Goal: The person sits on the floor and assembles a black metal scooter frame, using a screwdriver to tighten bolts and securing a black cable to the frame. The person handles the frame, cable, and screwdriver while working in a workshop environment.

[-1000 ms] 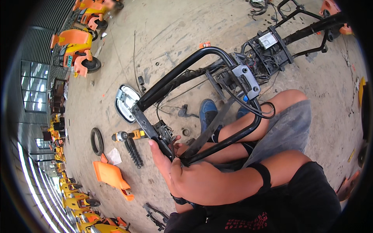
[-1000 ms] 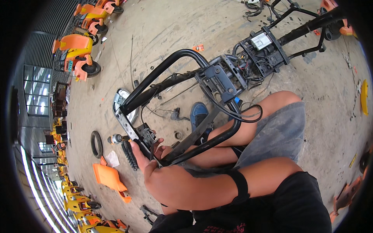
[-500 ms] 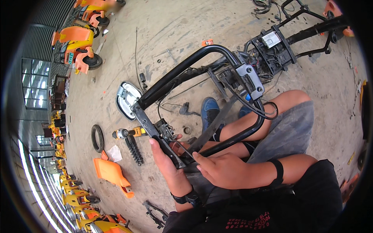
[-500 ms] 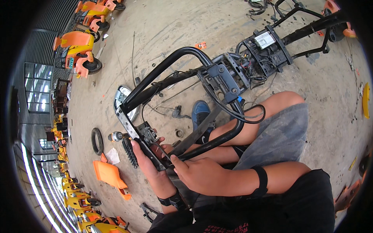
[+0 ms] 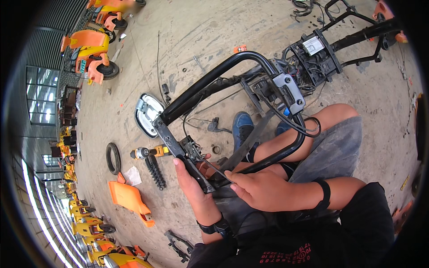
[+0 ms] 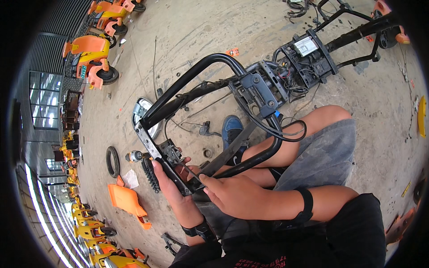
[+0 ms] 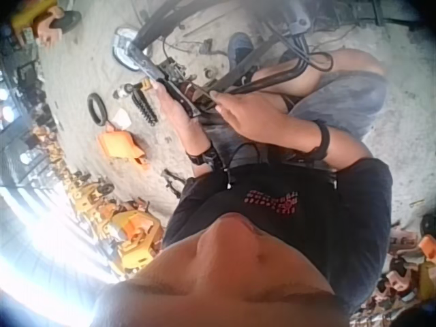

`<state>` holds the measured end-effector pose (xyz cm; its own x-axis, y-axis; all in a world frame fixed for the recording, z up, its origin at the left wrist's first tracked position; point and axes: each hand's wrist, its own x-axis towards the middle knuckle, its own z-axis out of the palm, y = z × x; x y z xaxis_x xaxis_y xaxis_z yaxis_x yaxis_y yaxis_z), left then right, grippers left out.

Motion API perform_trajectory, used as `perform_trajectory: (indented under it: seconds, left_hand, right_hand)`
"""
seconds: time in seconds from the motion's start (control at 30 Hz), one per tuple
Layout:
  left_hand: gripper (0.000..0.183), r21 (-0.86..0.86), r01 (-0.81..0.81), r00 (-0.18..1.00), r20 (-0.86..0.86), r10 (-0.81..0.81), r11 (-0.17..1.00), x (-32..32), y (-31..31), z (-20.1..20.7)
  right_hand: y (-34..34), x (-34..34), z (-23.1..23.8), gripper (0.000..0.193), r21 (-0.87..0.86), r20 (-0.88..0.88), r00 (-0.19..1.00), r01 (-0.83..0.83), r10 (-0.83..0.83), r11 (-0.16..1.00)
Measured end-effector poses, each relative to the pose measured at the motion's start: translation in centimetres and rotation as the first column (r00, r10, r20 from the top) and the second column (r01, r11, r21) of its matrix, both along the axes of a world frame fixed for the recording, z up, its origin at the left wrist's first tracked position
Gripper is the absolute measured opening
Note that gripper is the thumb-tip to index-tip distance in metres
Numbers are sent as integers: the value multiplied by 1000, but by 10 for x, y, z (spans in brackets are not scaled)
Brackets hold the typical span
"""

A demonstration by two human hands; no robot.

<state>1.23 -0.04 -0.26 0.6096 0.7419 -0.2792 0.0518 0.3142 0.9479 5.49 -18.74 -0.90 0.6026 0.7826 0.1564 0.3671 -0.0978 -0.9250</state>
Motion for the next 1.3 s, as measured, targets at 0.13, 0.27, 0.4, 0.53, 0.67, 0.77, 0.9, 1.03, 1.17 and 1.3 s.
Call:
perform_trajectory:
  seconds: [0.13, 0.27, 0.4, 0.53, 0.67, 0.77, 0.9, 1.03, 1.17, 1.3]
  left_hand:
    - [66, -6, 10, 1000, -2, -10, 1000, -1, 2, -1]
    - [63, -58, 53, 999, 14, -52, 997, -6, 7, -5]
    - [62, -35, 18, 1000, 19, -17, 999, -3, 5, -6]
    - [62, 1, 11, 1000, 24, -11, 1000, -4, 8, -9]
    - [58, -6, 21, 998, 63, -21, 1000, -3, 8, -9]
    - [57, -9, 9, 998, 59, -8, 1000, -1, 7, -8]
    - [58, -69, 29, 998, 62, -25, 997, -4, 8, -7]
    - [60, -71, 18, 999, 34, -16, 997, -4, 7, -3]
    - [59, -97, -16, 1000, -10, 16, 995, -9, 3, -5]
    - [58, -68, -68, 996, -64, 63, 995, -15, -7, -2]
  right_hand:
    - [-1, 2, 4, 36, -7, -24, 1000, 8, -8, 1000]
    - [-2, 5, 7, 36, -14, -41, 998, 40, -41, 999]
    - [0, 14, 14, 30, 78, -173, 983, 79, -65, 994]
    - [-3, 28, 39, 23, -37, -507, 861, 1, -20, 999]
    - [-3, 28, 42, 27, -36, -295, 953, 59, -67, 998]
    - [0, 16, 36, 31, -28, 71, 989, 133, -131, 991]
    - [7, 1, 31, 32, 26, 394, 913, 108, -110, 994]
    - [17, -2, 37, 29, -54, 430, 902, -2, 25, 999]
    - [32, 11, 63, 40, -162, 483, 864, -72, 142, 984]
    - [45, 19, 80, 31, -37, 612, 791, 22, 5, 999]
